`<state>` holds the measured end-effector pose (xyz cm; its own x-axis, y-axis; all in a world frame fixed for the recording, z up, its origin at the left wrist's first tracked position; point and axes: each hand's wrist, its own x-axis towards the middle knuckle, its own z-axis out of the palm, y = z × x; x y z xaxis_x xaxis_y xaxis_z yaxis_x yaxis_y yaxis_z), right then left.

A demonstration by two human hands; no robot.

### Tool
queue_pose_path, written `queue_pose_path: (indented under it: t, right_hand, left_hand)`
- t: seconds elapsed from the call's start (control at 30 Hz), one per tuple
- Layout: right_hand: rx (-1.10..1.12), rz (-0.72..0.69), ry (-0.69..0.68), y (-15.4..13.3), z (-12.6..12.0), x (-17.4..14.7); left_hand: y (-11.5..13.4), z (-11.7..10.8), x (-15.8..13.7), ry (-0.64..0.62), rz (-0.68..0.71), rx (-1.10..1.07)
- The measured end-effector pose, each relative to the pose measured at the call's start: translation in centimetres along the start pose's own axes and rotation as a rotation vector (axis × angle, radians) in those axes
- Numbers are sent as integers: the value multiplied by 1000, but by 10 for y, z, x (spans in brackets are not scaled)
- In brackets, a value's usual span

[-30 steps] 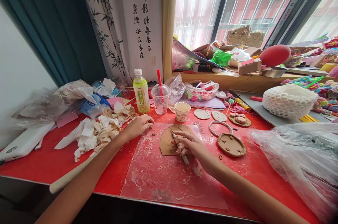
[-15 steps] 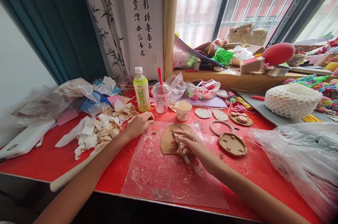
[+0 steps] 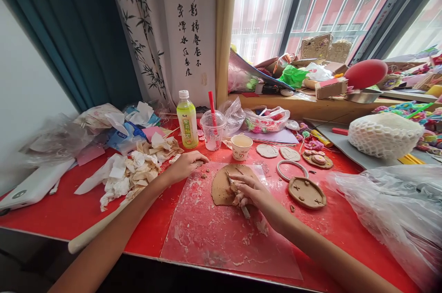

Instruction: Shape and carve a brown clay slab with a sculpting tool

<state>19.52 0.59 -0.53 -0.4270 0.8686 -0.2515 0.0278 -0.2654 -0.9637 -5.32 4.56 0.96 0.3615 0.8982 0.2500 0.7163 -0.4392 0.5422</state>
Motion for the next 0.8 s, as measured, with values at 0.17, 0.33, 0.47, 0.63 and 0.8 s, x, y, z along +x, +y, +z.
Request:
queue_pose_path:
  t: [0.17,0.33,0.47,0.63,0.8]
  right_hand:
    - [-10,8,15,-3,2,-1]
    - [-26,3,19,-3,1,-1]
    - [-34,7,18,-5,2,-2]
    - [-46,22,12,-10,4,-6]
    - [-49,4,18,-8,2,-3]
  left_hand:
    - [0,0,0,-7,-14,14]
    - [1,3,0,25,-32,49]
    - [1,7,-1,53,-34,103]
    - [-3,11,-1,82,-9,185]
    - [-13,12,-1,75,-5,273]
